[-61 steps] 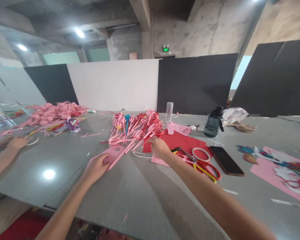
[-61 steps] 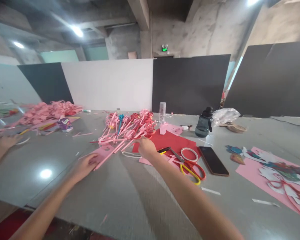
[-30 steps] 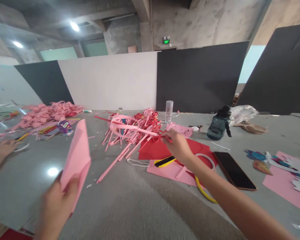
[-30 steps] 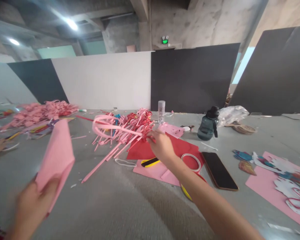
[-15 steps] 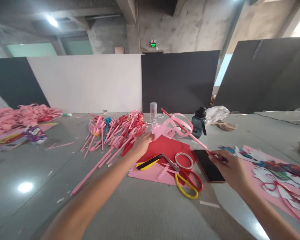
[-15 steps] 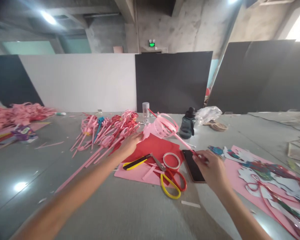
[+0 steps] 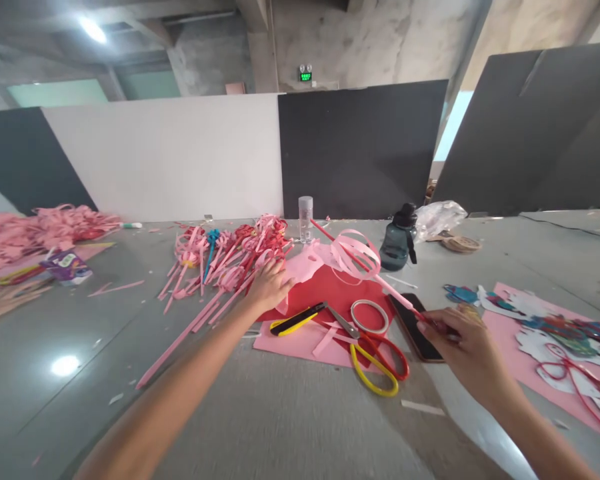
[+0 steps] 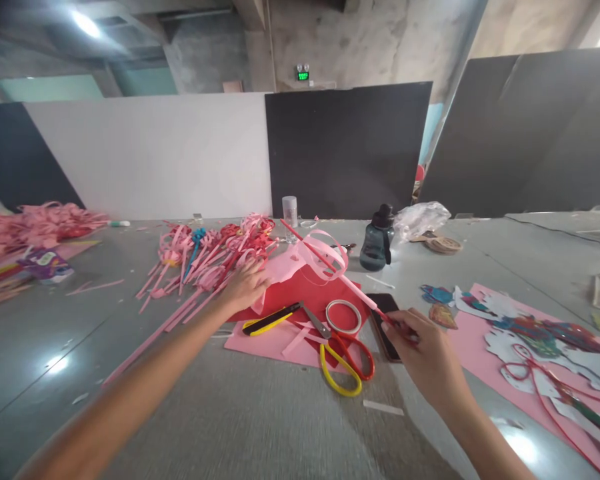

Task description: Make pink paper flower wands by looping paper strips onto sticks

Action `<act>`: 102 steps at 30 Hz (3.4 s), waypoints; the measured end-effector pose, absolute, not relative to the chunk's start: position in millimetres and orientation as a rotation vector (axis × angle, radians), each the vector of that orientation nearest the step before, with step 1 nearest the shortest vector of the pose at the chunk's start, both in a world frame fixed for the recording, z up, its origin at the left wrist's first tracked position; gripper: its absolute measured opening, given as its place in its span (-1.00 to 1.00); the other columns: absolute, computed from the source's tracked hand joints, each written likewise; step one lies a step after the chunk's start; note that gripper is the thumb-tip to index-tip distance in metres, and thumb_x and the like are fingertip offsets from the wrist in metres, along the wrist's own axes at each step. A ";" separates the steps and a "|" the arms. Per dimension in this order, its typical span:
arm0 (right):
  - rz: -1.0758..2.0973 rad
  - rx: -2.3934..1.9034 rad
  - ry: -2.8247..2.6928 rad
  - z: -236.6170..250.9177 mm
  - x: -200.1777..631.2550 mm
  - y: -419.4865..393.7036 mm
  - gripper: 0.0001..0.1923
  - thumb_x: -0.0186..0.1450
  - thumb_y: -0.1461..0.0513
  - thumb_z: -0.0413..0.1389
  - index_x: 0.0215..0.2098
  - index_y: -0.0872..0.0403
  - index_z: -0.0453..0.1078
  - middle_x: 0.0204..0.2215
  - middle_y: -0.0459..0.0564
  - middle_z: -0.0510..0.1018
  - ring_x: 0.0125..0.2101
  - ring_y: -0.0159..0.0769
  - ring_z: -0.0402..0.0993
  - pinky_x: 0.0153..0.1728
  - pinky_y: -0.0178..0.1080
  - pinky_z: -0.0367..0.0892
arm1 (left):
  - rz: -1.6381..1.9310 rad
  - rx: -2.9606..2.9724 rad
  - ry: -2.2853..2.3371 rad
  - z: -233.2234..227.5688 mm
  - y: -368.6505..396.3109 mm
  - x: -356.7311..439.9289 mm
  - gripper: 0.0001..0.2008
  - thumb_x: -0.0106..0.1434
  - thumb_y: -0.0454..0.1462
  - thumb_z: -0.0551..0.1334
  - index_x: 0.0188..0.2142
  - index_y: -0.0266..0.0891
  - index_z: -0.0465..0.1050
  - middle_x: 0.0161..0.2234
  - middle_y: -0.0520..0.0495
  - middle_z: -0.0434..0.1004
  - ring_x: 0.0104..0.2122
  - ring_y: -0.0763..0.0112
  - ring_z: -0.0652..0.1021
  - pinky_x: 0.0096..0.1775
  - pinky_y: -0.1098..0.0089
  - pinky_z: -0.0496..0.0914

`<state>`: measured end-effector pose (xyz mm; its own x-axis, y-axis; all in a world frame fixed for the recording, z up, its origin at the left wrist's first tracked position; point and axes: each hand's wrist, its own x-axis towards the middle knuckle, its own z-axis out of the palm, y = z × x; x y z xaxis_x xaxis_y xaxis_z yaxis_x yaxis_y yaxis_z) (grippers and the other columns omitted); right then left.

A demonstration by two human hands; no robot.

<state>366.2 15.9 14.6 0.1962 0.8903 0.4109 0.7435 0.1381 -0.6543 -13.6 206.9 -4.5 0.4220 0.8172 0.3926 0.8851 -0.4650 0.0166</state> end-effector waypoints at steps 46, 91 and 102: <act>0.296 -1.748 -1.630 -4.4 328.1 12.2 -0.67 0.25 0.01 0.10 -0.28 0.06 0.57 -0.46 -0.02 0.48 -0.43 -0.22 0.39 -0.37 -0.20 0.26 | -0.745 -2.569 -1.793 1.2 143.3 -51.0 -0.59 0.33 -0.15 0.23 0.14 -0.09 0.56 0.00 -0.30 0.64 -0.05 -0.12 0.61 -0.02 0.06 0.42; 1.839 -0.994 -0.466 0.6 185.8 -127.7 -0.69 0.05 0.24 0.47 -0.29 0.13 0.52 -0.51 -0.13 0.44 -0.53 -0.47 0.35 -0.48 -0.40 0.41 | -3.223 -2.218 -2.161 -16.3 76.4 -32.6 -0.68 0.43 -0.16 0.27 0.09 -0.29 0.45 0.01 -0.17 0.53 -0.10 0.26 0.60 -0.10 0.17 0.57; 1.754 -0.988 -0.552 -0.8 179.8 -129.1 -0.61 -0.02 0.18 0.51 -0.35 0.06 0.43 -0.52 -0.16 0.44 -0.53 -0.47 0.32 -0.50 -0.40 0.35 | -3.517 -2.089 -1.836 -7.1 72.9 -32.4 -0.88 0.36 -0.28 0.32 -0.26 -0.33 0.47 -0.40 0.04 0.51 -0.50 0.54 0.49 -0.43 0.49 0.43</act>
<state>179.8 -129.1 -0.8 -0.1597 0.9176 -0.3641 -0.5436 -0.3896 -0.7434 -32.4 72.9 -7.1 0.0392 0.9980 0.0496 -0.5298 -0.0213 0.8479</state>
